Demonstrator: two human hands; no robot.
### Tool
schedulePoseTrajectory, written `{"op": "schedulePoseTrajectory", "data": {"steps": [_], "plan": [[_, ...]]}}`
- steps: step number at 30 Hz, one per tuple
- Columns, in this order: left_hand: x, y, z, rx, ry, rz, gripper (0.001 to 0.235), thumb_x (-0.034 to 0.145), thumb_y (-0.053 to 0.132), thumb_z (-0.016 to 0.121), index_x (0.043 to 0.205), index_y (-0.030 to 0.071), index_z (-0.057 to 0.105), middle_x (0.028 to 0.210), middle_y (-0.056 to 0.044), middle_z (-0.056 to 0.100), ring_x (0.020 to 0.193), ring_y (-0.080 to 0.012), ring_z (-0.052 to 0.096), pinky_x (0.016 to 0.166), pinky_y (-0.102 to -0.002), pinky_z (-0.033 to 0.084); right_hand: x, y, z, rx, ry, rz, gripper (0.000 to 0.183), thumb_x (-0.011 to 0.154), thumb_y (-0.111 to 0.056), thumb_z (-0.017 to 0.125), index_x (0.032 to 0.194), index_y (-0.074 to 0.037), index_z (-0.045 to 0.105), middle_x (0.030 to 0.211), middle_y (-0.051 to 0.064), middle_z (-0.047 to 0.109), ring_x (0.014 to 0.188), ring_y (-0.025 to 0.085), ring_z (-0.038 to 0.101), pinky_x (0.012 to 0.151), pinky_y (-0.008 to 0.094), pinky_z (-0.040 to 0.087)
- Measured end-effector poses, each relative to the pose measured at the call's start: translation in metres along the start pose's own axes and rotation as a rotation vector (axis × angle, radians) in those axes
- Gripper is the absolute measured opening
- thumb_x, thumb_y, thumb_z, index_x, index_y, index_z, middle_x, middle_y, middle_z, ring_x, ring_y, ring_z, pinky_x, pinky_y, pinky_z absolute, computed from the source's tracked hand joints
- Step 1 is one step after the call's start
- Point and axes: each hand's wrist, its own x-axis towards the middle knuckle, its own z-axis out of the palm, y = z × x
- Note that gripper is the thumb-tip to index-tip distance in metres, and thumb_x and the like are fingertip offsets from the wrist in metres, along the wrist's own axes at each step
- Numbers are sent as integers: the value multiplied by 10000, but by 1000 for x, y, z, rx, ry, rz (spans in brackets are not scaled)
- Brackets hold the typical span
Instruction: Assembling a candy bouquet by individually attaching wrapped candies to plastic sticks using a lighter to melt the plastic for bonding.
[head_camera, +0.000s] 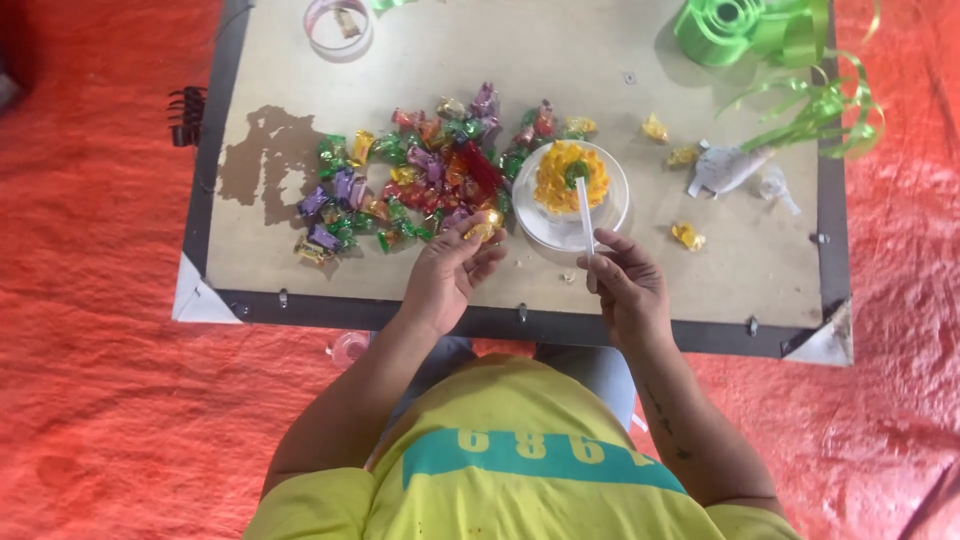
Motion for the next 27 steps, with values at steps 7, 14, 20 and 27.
{"op": "schedulePoseTrajectory", "data": {"steps": [7,14,20,27], "plan": [[2,12,-1,36,-169,-58,408,1023,87,588,1430,68,595,1230,-270,721,1013,-296,773,766,-275,663,-10,-13,3,-4,-31,41,403,917,-1,726,1315,-30,670,932,186,742,713,161,668,716,275,579],[-4,14,-9,182,-337,-33,356,1047,103,580,1395,57,636,1098,-254,764,939,-275,788,723,-295,663,2,-3,22,-222,-137,7,301,879,37,732,1179,15,710,916,207,741,737,202,696,724,330,594],[2,11,-31,158,-360,-94,303,1006,136,669,1279,11,711,1076,-228,776,946,-275,785,766,-314,654,6,-15,62,-293,-272,-113,155,910,75,582,1004,-3,678,887,177,732,652,130,650,629,273,548],[11,9,-38,89,-420,-119,305,959,61,716,1251,-26,711,945,-244,773,834,-298,792,721,-321,665,11,-38,104,-500,-422,-354,170,864,62,721,1033,66,741,766,137,664,590,129,616,579,259,536]]}}
